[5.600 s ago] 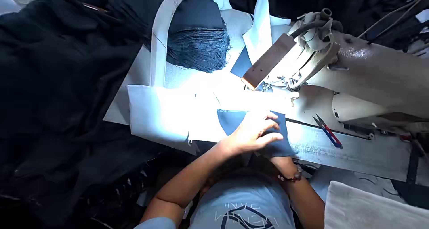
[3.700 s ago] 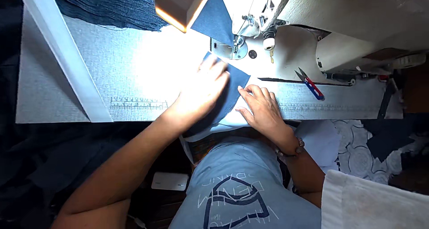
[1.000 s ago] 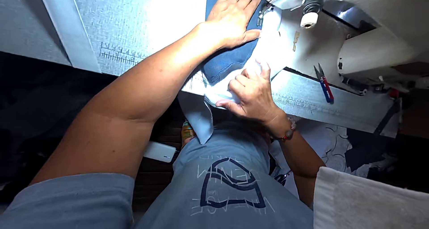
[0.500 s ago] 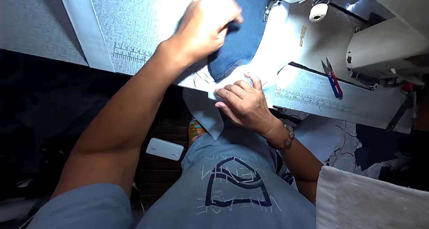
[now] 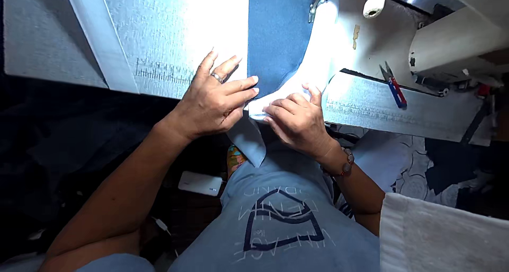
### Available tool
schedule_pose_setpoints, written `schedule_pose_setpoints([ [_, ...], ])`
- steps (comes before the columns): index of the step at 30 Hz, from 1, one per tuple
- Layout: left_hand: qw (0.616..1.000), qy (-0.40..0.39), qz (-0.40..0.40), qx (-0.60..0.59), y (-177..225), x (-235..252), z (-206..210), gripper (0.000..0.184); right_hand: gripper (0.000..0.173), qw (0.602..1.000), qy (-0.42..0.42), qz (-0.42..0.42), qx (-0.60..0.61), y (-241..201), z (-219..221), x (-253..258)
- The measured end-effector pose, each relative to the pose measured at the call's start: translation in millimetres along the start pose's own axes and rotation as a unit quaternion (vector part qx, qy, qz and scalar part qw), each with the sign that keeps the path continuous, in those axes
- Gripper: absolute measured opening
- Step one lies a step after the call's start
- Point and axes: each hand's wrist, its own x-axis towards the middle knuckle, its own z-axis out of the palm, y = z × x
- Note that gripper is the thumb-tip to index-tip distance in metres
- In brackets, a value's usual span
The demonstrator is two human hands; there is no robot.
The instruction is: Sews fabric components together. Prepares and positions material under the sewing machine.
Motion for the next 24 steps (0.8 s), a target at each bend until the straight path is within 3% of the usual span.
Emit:
schedule_pose_setpoints([
  [3, 1.000, -0.004, 0.013, 0.022, -1, 4, -1, 0.040, 0.041, 0.988, 0.070, 0.095, -0.100, 6, 7, 11],
  [6, 0.999, -0.004, 0.019, 0.030, -2, 6, 1, 0.041, 0.063, 0.977, 0.041, 0.138, -0.159, 13, 5, 17],
  [19, 0.999, -0.011, -0.006, 0.029, -5, 27, 10, 0.041, 0.054, 0.985, -0.026, 0.107, -0.129, 35, -15, 21],
  [24, 0.999, -0.016, -0.021, 0.036, -6, 47, 16, 0.043, 0.054, 0.988, 0.027, 0.066, -0.136, 80, -3, 34],
])
